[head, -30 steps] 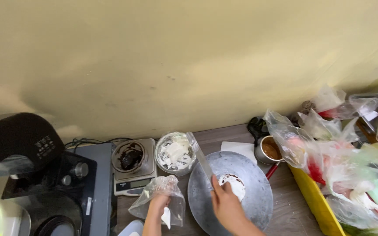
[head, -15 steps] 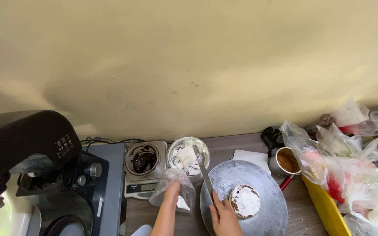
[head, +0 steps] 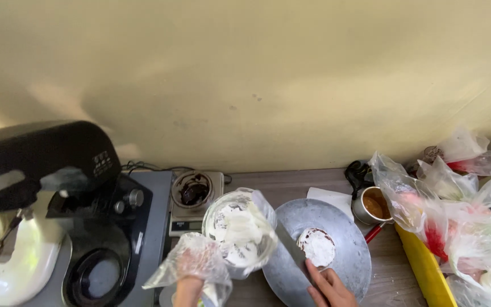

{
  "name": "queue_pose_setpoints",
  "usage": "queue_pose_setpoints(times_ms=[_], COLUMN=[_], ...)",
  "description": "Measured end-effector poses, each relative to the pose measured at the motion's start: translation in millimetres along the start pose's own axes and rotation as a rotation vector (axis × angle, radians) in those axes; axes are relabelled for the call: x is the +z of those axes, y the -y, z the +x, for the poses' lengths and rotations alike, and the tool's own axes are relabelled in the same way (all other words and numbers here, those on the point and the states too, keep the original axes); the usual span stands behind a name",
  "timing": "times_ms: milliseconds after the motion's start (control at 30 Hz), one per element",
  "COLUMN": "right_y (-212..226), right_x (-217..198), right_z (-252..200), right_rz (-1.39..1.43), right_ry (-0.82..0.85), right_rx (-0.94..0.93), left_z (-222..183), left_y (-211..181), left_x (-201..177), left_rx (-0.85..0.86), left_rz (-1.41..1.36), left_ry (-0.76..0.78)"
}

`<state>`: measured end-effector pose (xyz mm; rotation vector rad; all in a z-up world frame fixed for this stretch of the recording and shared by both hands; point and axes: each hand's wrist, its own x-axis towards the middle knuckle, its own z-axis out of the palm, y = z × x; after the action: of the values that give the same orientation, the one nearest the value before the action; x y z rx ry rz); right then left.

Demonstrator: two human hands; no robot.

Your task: Applying cream icing to a small chocolate cake layer using a piping bag and a spatula on a turntable.

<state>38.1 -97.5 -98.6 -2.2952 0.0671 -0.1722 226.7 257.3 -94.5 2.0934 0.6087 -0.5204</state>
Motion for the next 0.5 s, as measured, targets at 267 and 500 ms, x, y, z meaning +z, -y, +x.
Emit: queue_pose_setpoints(times_ms=[267, 500], right_y=[-216.0, -254.1], right_x=[81.4, 3.5], right_z=[-83.1, -117.9], right_rz=[0.034, -0.252], right_ry=[0.16, 0.281], right_rx=[0.468, 0.308], left_z=[-17.9, -51.9], left_y=[110.7, 175.3], left_x=[-29.1, -26.1], left_rx=[0.305, 0.097], left_rz=[-0.84, -1.284], left_ry=[0.108, 0.119])
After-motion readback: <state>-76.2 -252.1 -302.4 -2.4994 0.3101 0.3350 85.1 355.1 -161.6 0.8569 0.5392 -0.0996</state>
